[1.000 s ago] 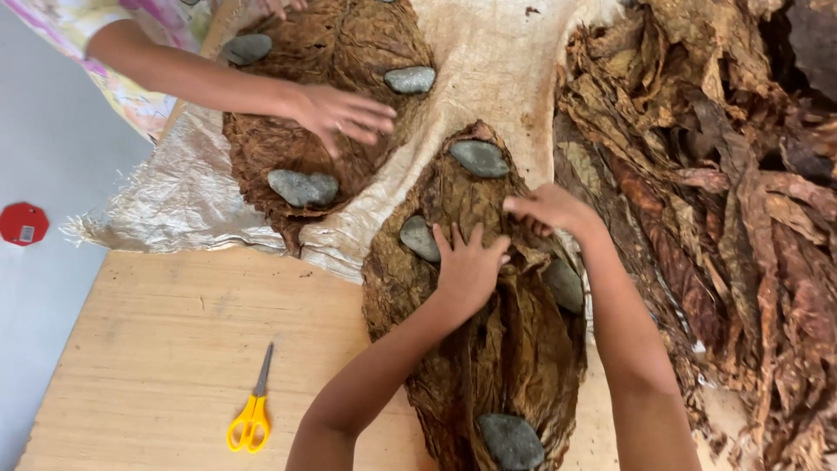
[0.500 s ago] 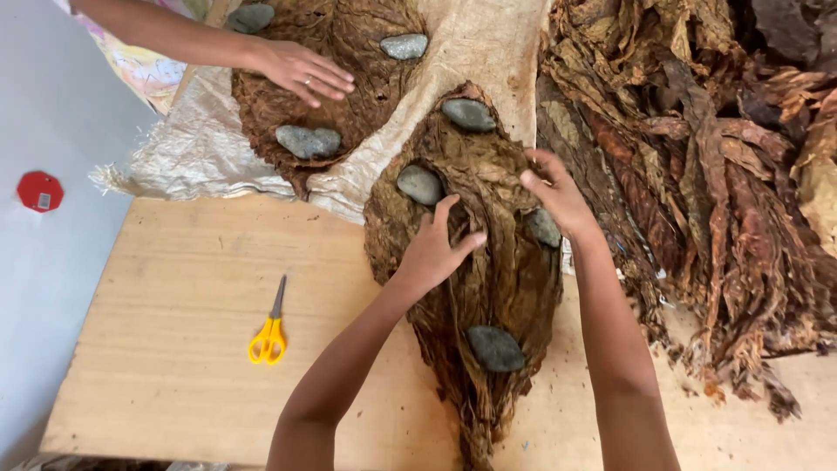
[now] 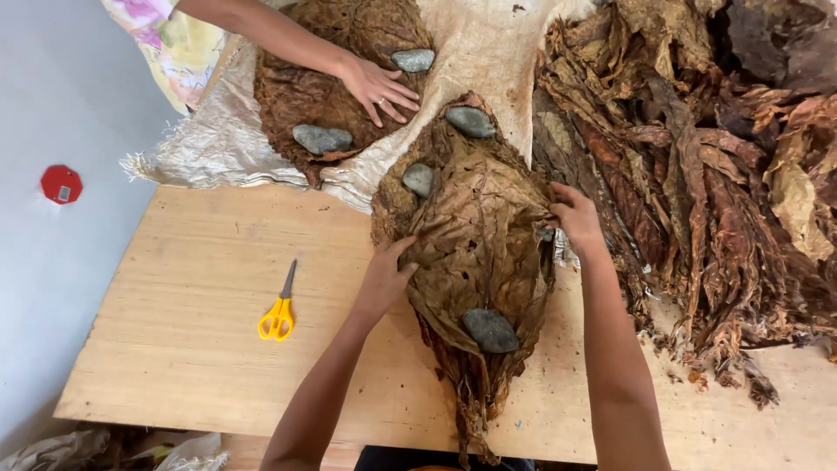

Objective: Removing the central stems from large dried leaves and flattening them on a table using stones as weights.

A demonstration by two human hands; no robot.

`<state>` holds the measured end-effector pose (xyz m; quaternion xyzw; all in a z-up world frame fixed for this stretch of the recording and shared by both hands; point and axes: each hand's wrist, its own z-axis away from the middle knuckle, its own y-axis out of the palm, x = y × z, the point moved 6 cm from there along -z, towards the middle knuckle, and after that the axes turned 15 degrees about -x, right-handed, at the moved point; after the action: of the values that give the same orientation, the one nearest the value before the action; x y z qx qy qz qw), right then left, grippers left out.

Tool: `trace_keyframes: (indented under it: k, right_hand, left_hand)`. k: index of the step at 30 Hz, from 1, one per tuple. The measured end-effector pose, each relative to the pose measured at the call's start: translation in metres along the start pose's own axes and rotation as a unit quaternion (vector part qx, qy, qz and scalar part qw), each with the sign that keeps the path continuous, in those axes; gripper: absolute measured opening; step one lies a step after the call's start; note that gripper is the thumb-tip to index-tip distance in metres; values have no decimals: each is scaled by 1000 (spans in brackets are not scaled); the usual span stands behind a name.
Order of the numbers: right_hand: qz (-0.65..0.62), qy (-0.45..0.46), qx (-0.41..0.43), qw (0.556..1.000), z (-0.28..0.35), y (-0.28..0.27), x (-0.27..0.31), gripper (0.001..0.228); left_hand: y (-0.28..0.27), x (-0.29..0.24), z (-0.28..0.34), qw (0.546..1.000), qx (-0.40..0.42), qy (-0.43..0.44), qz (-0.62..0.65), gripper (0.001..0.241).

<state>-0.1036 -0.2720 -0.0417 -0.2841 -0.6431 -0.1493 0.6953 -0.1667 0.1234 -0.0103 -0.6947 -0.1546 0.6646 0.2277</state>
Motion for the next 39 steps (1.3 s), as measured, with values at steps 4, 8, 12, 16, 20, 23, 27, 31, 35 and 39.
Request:
trace_keyframes:
  k: [4, 8, 12, 16, 20, 23, 27, 31, 35, 39]
  right_hand:
    - [41, 14, 24, 999, 1, 5, 21, 50]
    - [188, -96, 1, 977, -10, 23, 46, 61]
    - [197, -399, -60, 893, -9, 67, 78, 24]
    - [184, -507, 18, 842, 30, 124, 94, 28]
    - [300, -468, 139, 820, 52, 139, 93, 50]
    - [312, -377, 185, 852, 46, 135, 76, 64]
    - [172, -303, 117, 930, 36, 117, 81, 61]
    - [41, -269, 145, 951, 36, 114, 75, 51]
    - [118, -281, 158, 939, 25, 117, 60, 49]
    - [221, -350, 176, 893, 43, 126, 73, 52]
  left_hand:
    - [5, -34, -37, 989, -65, 78, -110, 47]
    - [27, -44, -117, 974, -147, 124, -121, 33]
    - [51, -37, -174, 962, -143, 54, -225, 51]
    - [71, -28, -197, 960, -131, 43, -243, 59]
    - [80, -30, -191, 977, -69, 76, -189, 53]
    - [68, -36, -175, 990, -66, 74, -104, 45]
    - [63, -47, -163, 999, -38, 0, 36, 48]
    - [66, -69, -149, 993, 83, -35, 77, 117]
    - [67, -62, -147, 994, 77, -15, 73, 95]
    - [40, -42, -132, 993, 29, -33, 105, 95]
